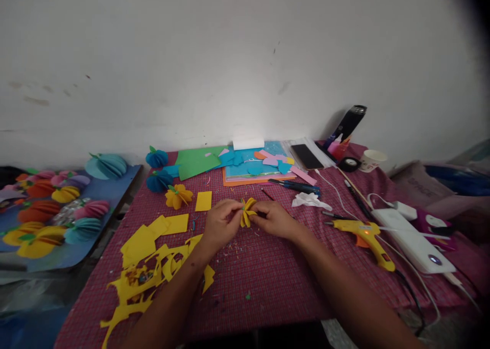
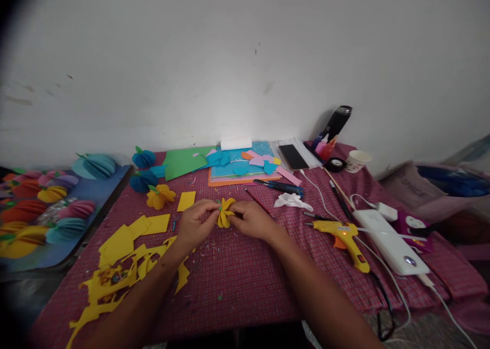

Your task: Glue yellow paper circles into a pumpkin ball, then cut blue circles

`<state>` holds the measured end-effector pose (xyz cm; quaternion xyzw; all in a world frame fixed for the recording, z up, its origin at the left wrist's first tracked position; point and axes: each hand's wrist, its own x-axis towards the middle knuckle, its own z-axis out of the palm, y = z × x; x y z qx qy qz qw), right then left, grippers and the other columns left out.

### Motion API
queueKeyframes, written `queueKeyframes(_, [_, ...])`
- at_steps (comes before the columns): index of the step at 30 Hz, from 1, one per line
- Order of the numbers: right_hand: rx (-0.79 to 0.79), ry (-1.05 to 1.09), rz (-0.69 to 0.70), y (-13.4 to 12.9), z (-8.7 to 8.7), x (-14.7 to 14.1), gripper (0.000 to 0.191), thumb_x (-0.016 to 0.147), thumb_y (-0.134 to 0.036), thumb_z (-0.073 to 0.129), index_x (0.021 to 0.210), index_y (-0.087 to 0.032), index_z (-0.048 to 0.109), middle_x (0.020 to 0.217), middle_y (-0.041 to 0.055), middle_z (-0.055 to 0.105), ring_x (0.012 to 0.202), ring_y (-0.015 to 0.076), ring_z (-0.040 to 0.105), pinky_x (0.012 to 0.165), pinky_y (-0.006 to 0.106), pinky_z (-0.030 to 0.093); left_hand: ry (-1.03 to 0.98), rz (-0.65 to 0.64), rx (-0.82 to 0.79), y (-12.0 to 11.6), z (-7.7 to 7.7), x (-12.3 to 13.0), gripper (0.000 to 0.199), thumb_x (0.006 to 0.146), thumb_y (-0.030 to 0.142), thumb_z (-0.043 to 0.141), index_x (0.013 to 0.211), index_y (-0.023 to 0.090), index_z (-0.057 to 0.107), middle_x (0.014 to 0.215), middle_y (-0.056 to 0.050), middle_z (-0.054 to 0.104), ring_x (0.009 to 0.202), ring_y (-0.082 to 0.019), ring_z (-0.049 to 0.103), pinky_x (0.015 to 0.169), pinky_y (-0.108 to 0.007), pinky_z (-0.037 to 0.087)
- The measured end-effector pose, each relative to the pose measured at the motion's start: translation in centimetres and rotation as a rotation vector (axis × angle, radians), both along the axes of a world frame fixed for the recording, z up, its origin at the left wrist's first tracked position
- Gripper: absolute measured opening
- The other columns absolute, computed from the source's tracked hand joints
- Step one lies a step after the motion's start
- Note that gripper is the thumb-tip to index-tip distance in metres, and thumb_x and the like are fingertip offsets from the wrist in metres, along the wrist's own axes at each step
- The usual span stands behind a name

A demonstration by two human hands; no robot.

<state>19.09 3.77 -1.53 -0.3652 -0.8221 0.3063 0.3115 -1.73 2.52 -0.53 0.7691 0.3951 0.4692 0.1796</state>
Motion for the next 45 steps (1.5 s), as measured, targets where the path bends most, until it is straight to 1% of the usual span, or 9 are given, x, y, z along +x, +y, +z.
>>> queueKeyframes(7, [0.065, -0.075, 0.007, -0.3, 0.2, -0.1, 0.014, 0.091, -0.019, 0.055, 0.079, -0.020, 0.063, 0.079, 0.0021, 0.066, 0.073, 0.0154, 0.058, 0.069, 0.027, 0.042, -0.099, 0.095, -0.091, -0.4, 0.1, 0.5, 0.006, 0.088, 0.024, 0.065, 0.084, 0.022, 0.070, 0.084, -0.001, 0.072, 0.080, -0.016, 0.066, 0.077, -0.030, 0.053])
queueKeyframes(10, [0.109, -0.128, -0.006, -0.3, 0.2, 0.1, 0.012, 0.090, -0.018, 0.056, 0.079, -0.020, 0.062, 0.079, 0.0022, 0.066, 0.073, 0.0155, 0.058, 0.069, 0.027, 0.040, -0.133, 0.113, -0.110, -0.4, -0.2, 0.7, 0.003, 0.087, 0.021, 0.065, 0.086, 0.022, 0.068, 0.085, 0.000, 0.070, 0.080, -0.015, 0.064, 0.076, -0.028, 0.052])
queueKeyframes(15, [0.121, -0.178, -0.080, -0.2, 0.3, 0.4, 0.009, 0.088, -0.018, 0.058, 0.080, -0.020, 0.061, 0.078, 0.0017, 0.066, 0.070, 0.0149, 0.057, 0.065, 0.026, 0.038, -0.163, 0.083, -0.100, -0.4, -0.6, 0.9, 0.015, 0.086, 0.015, 0.063, 0.098, 0.023, 0.068, 0.092, -0.001, 0.067, 0.083, -0.014, 0.062, 0.076, -0.028, 0.051])
queueKeyframes(20, [0.094, -0.169, -0.155, -0.2, -0.2, 0.5, 0.003, 0.088, -0.023, 0.060, 0.090, -0.021, 0.060, 0.084, 0.0025, 0.067, 0.072, 0.0162, 0.059, 0.064, 0.026, 0.039, -0.143, 0.028, -0.040, -0.4, -0.3, 0.9, 0.013, 0.087, 0.013, 0.061, 0.092, 0.022, 0.069, 0.088, -0.002, 0.065, 0.082, -0.015, 0.061, 0.074, -0.028, 0.050])
queueKeyframes(23, [0.049, -0.103, -0.233, -0.1, -0.7, 0.5, 0.030, 0.087, -0.026, 0.064, 0.116, -0.023, 0.056, 0.090, 0.0035, 0.070, 0.073, 0.0185, 0.062, 0.064, 0.028, 0.041, -0.117, 0.014, -0.010, -0.4, -0.1, 0.8, 0.013, 0.087, 0.012, 0.061, 0.088, 0.022, 0.069, 0.085, -0.001, 0.064, 0.082, -0.014, 0.061, 0.075, -0.027, 0.049])
queueKeyframes(25, [0.028, -0.067, -0.241, -0.1, -0.8, 0.6, 0.054, 0.086, -0.024, 0.065, 0.137, -0.024, 0.046, 0.091, 0.0036, 0.071, 0.073, 0.0200, 0.064, 0.064, 0.029, 0.042, -0.117, 0.012, 0.004, -0.4, -0.2, 0.8, 0.013, 0.087, 0.012, 0.061, 0.087, 0.022, 0.069, 0.085, -0.001, 0.064, 0.082, -0.014, 0.061, 0.074, -0.027, 0.048])
queueKeyframes(28, [0.023, -0.085, -0.232, 0.0, -0.8, 0.7, 0.068, 0.086, -0.022, 0.064, 0.148, -0.027, 0.037, 0.090, 0.0033, 0.072, 0.070, 0.0202, 0.064, 0.063, 0.029, 0.042, -0.116, 0.006, 0.003, -0.3, -0.3, 0.7, 0.012, 0.088, 0.013, 0.061, 0.087, 0.022, 0.069, 0.086, -0.001, 0.064, 0.082, -0.014, 0.060, 0.075, -0.027, 0.048])
queueKeyframes(39, [0.051, -0.183, -0.223, -0.3, 0.0, 0.8, 0.067, 0.084, -0.019, 0.065, 0.147, -0.026, 0.042, 0.093, 0.0051, 0.073, 0.073, 0.0204, 0.065, 0.064, 0.030, 0.043, -0.115, -0.030, 0.010, -0.3, -0.2, 0.8, 0.015, 0.085, 0.008, 0.060, 0.082, 0.021, 0.066, 0.083, -0.001, 0.062, 0.082, -0.015, 0.059, 0.076, -0.028, 0.048])
queueKeyframes(45, [0.036, -0.146, -0.213, -0.4, 0.4, 0.7, 0.052, 0.083, -0.016, 0.064, 0.132, -0.025, 0.052, 0.102, 0.0049, 0.073, 0.082, 0.0204, 0.067, 0.070, 0.029, 0.045, -0.128, -0.031, 0.013, -0.2, -0.4, 0.8, 0.013, 0.087, 0.009, 0.061, 0.085, 0.021, 0.066, 0.085, -0.001, 0.062, 0.082, -0.014, 0.059, 0.075, -0.027, 0.047])
